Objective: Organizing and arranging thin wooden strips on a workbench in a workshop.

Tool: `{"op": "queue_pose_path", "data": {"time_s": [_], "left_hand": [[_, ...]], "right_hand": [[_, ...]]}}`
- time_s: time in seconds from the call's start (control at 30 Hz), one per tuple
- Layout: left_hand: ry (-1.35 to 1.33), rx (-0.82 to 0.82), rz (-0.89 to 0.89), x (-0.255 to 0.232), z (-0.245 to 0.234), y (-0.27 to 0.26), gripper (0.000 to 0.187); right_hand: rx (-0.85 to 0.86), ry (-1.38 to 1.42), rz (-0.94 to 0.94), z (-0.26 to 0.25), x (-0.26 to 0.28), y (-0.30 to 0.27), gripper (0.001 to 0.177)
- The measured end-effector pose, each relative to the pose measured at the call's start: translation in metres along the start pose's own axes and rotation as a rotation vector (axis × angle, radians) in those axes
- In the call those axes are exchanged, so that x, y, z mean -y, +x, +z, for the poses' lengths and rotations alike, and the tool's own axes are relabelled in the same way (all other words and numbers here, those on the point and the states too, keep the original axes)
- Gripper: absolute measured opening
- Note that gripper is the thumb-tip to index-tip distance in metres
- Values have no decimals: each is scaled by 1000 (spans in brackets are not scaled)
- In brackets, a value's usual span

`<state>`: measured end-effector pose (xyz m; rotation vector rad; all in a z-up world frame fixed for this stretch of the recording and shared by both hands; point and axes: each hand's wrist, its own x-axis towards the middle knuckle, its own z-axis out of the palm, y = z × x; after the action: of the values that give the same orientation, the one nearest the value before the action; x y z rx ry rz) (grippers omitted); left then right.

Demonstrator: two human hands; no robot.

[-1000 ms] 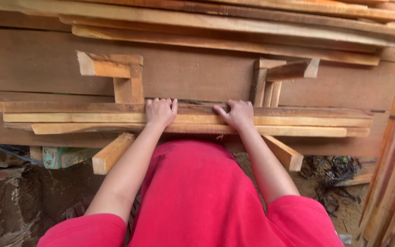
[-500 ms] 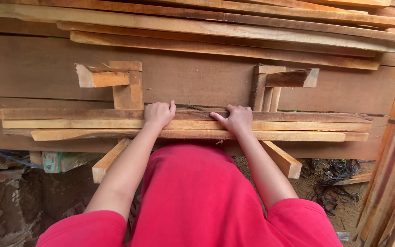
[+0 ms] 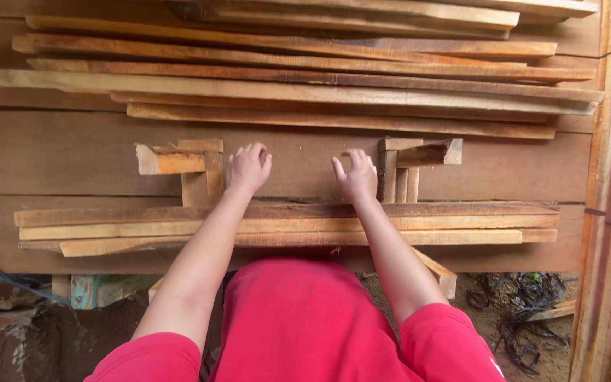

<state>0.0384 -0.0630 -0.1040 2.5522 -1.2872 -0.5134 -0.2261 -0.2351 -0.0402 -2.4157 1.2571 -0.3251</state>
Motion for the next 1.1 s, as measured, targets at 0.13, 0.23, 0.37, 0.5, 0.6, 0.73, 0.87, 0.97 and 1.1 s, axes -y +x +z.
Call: {"op": "queue_pose_path", "data": {"time_s": [0.13, 0.23, 0.37, 0.5, 0.6, 0.73, 0.87, 0.97, 1.1], "left_hand": [[-10, -80, 72, -39, -87, 68, 34], [45, -58, 106, -47, -106, 113, 37], [163, 41, 160, -50, -116, 144, 48], [320, -108, 278, -33, -93, 160, 45], [364, -204, 291, -29, -88, 166, 52], [443, -315, 379, -23, -96, 174, 35], [410, -323, 489, -17, -113, 175, 31], [298, -185, 495, -19, -136, 172, 29], [27, 101, 326, -73, -240, 115, 59]], "right_hand": [[-104, 10, -51, -4, -2, 92, 46], [-213, -170, -172, -23, -8, 148, 47], [-98, -369, -305, -43, -10, 183, 52], [-114, -419, -374, -33, -31, 196, 55], [-73, -488, -410, -24, -43, 206, 45], [-131, -540, -539, -23, -49, 210, 51], [86, -389, -464, -54, -43, 211, 34], [251, -289, -441, -103, -20, 209, 32], [363, -236, -403, -186, 48, 176, 29]]}}
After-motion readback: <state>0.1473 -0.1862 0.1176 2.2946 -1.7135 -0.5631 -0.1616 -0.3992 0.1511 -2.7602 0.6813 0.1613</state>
